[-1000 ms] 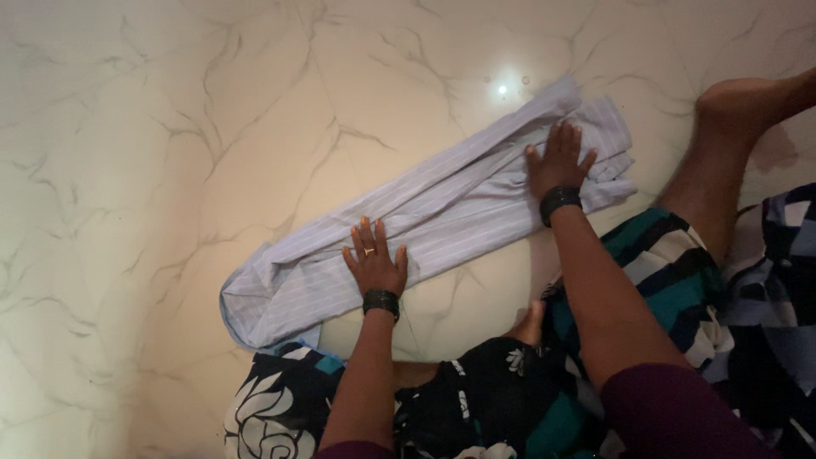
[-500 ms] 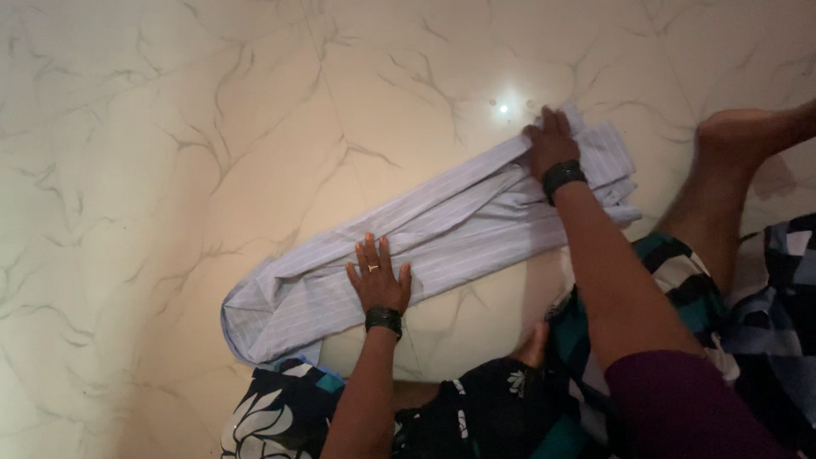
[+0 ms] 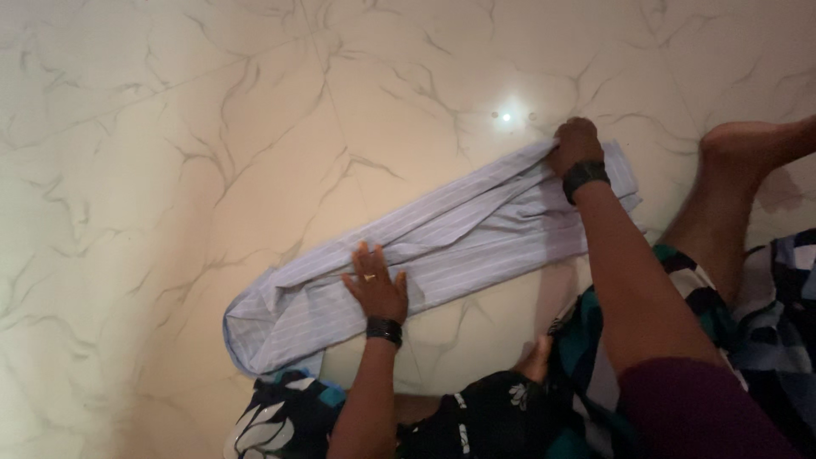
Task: The person sits on the floor and folds a light-colored striped shirt by hand. They smooth the fabric, fold the sleeves inward, fold the shirt lengthwise, and then fold it into a compact square.
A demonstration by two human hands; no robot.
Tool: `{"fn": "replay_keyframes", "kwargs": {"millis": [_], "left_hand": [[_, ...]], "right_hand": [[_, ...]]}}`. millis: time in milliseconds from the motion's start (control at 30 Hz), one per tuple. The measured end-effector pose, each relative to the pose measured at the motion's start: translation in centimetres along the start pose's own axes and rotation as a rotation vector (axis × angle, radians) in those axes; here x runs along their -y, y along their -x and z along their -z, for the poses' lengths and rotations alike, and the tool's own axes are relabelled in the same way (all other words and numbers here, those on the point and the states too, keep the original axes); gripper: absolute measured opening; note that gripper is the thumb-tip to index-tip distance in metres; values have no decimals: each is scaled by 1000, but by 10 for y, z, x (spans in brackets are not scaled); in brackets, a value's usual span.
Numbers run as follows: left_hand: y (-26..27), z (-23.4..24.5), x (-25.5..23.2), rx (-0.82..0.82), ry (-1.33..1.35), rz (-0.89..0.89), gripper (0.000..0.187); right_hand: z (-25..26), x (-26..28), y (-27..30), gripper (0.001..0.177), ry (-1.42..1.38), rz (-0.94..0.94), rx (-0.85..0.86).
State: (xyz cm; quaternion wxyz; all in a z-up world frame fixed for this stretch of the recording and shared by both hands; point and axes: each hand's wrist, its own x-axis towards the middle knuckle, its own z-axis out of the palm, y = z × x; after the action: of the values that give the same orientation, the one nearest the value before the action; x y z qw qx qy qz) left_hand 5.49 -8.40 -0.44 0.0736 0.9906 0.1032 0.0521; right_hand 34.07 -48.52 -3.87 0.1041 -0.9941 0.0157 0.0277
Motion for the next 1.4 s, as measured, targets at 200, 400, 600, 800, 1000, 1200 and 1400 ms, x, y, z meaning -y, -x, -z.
{"fn": "replay_keyframes", "kwargs": {"millis": [200, 400, 600, 800, 1000, 1200, 1400], "left_hand": [[-53, -9, 7, 11, 5, -154, 73], [-55, -24, 32, -143, 181, -148, 25], [-47, 12, 20, -231, 402, -143, 14], [-24, 25, -4, -172, 368, -314, 13], [0, 19, -23, -108, 307, -428, 9], [14, 9, -22, 18, 295, -377, 23], [25, -6, -19, 119, 177, -339, 71]], "right_hand": [[22, -15, 43, 31, -137, 10, -133], [25, -20, 27, 22, -63, 43, -142], [35, -46, 41, 5, -147, 37, -431], [29, -81, 87, 5, -8, -183, -442], [-13, -139, 102, 13, -317, -357, -612], [6, -146, 112, 17, 17, -353, -304], [37, -125, 131, 24, -68, -292, -17]]}}
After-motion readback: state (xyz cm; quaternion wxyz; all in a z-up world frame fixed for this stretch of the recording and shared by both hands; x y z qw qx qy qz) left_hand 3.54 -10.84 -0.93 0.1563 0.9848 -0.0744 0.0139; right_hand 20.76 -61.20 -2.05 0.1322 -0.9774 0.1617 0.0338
